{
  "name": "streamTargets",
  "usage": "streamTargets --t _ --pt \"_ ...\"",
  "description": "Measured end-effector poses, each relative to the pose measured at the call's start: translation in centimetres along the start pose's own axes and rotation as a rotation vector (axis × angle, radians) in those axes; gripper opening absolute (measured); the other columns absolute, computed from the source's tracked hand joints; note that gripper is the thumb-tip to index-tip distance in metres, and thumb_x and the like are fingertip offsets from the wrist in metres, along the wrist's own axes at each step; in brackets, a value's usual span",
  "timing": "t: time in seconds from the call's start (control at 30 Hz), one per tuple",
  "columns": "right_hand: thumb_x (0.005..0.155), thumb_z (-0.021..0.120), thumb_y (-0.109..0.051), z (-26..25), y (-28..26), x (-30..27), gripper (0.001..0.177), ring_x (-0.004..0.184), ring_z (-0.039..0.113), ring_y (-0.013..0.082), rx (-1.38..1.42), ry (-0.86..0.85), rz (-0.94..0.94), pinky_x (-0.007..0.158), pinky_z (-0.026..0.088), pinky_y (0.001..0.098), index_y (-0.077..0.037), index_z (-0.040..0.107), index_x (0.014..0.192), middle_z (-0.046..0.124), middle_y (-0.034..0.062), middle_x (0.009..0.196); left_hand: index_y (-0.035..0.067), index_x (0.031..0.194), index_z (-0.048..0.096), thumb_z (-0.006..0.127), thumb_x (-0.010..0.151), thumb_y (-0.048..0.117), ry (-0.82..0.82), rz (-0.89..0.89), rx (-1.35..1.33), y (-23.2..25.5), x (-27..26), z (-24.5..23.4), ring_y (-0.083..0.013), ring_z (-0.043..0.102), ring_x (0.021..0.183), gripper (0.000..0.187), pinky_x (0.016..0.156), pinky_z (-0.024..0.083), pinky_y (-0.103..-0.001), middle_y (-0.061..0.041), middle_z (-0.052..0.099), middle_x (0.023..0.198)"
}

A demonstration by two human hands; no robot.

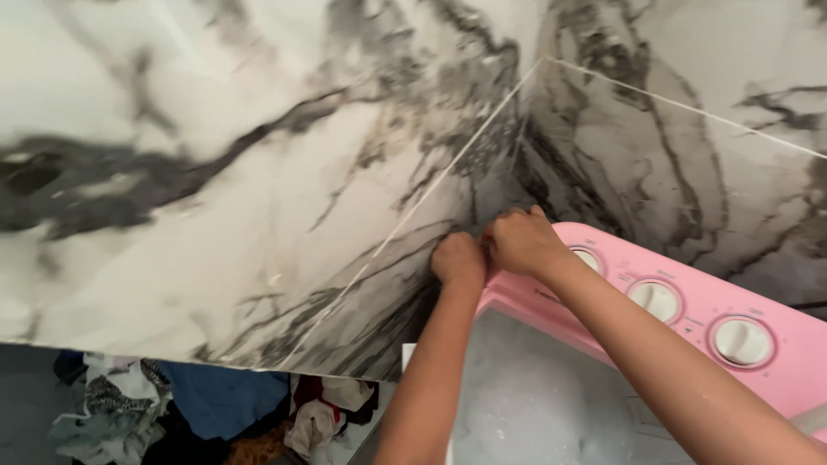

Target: Repairing or modifying a washing machine drain hose using a knife and water.

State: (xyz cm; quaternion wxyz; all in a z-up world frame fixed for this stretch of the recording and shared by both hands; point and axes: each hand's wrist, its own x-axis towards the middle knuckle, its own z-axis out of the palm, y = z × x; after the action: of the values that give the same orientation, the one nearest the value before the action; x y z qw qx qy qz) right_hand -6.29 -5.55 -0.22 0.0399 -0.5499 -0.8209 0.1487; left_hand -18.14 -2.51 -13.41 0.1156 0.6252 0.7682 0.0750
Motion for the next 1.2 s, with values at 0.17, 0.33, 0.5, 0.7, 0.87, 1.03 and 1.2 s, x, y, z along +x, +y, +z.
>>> streamTargets --t 0.17,0.33,0.5,0.7,0.87,1.03,1.2 --pt "0.085 0.067 -0.014 3.1 -1.2 5.0 0.022 0.113 0.069 0.0299 -0.201 -0.266 0.162 0.104 0.043 0.0545 -0.009 0.079 0.103 0.075 0.0149 0.112 0.013 0.091 0.08 0.063 0.096 0.022 -0.031 -0.005 -0.111 -0.2 0.1 1.6 -0.0296 0.076 0.094 0.02 0.076 0.062 -0.042 -0.012 0.077 0.1" --pt "0.082 0.065 -0.009 5.3 0.9 9.0 0.035 0.118 0.069 0.0332 -0.153 -0.502 0.224 0.098 0.054 0.0518 -0.006 0.073 0.116 0.072 0.0155 0.123 0.011 0.089 0.08 0.063 0.093 0.022 0.06 0.032 -0.196 -0.5 -0.6 2.4 -0.0321 0.075 0.092 0.02 0.079 0.061 -0.043 -0.014 0.077 0.098" --pt "0.08 0.062 -0.013 8.0 2.9 10.8 0.044 0.118 0.07 0.0341 -0.046 -0.629 0.065 0.096 0.056 0.0415 -0.004 0.075 0.121 0.073 0.019 0.123 0.006 0.088 0.077 0.065 0.089 0.026 0.069 -0.056 -0.401 -0.7 -3.0 -1.4 -0.0401 0.072 0.093 0.024 0.083 0.057 -0.051 -0.021 0.074 0.097" --pt "0.078 0.068 -0.02 6.0 2.6 8.7 0.046 0.111 0.071 0.0342 0.078 -0.466 -0.03 0.095 0.055 0.041 -0.018 0.073 0.123 0.075 0.0164 0.116 0.001 0.096 0.075 0.054 0.104 0.037 -0.106 -0.103 -0.5 -1.9 -3.6 -2.3 -0.0459 0.068 0.1 0.042 0.087 0.053 -0.055 -0.028 0.07 0.101" --pt "0.068 0.084 -0.027 5.8 0.9 7.6 0.048 0.107 0.072 0.0324 -0.074 -0.369 -0.024 0.094 0.058 0.0422 -0.017 0.076 0.115 0.075 0.0141 0.111 0.001 0.106 0.071 0.059 0.091 0.029 -0.004 -0.005 -0.586 -5.7 -9.9 -8.5 -0.0448 0.068 0.098 0.034 0.086 0.054 -0.053 -0.026 0.072 0.1" --pt "0.069 0.082 -0.027 6.6 1.3 7.4 0.042 0.108 0.071 0.0315 -0.215 -0.31 -0.085 0.094 0.057 0.0437 -0.018 0.078 0.11 0.076 0.0128 0.11 -0.002 0.124 0.06 0.08 0.074 0.04 0.224 0.029 -0.443 -8.5 -22.0 -14.1 -0.0437 0.063 0.108 0.068 0.091 0.051 -0.051 -0.024 0.067 0.114" --pt "0.073 0.079 -0.037 5.8 1.8 7.8 0.042 0.104 0.074 0.0313 -0.257 -0.33 -0.18 0.09 0.058 0.0444 -0.019 0.077 0.112 0.077 0.0107 0.108 0.001 0.142 0.044 0.092 0.059 0.035 -0.071 -0.308 -0.409 -9.9 -29.7 -15.6 -0.045 0.054 0.122 0.102 0.088 0.051 -0.047 -0.022 0.046 0.141"
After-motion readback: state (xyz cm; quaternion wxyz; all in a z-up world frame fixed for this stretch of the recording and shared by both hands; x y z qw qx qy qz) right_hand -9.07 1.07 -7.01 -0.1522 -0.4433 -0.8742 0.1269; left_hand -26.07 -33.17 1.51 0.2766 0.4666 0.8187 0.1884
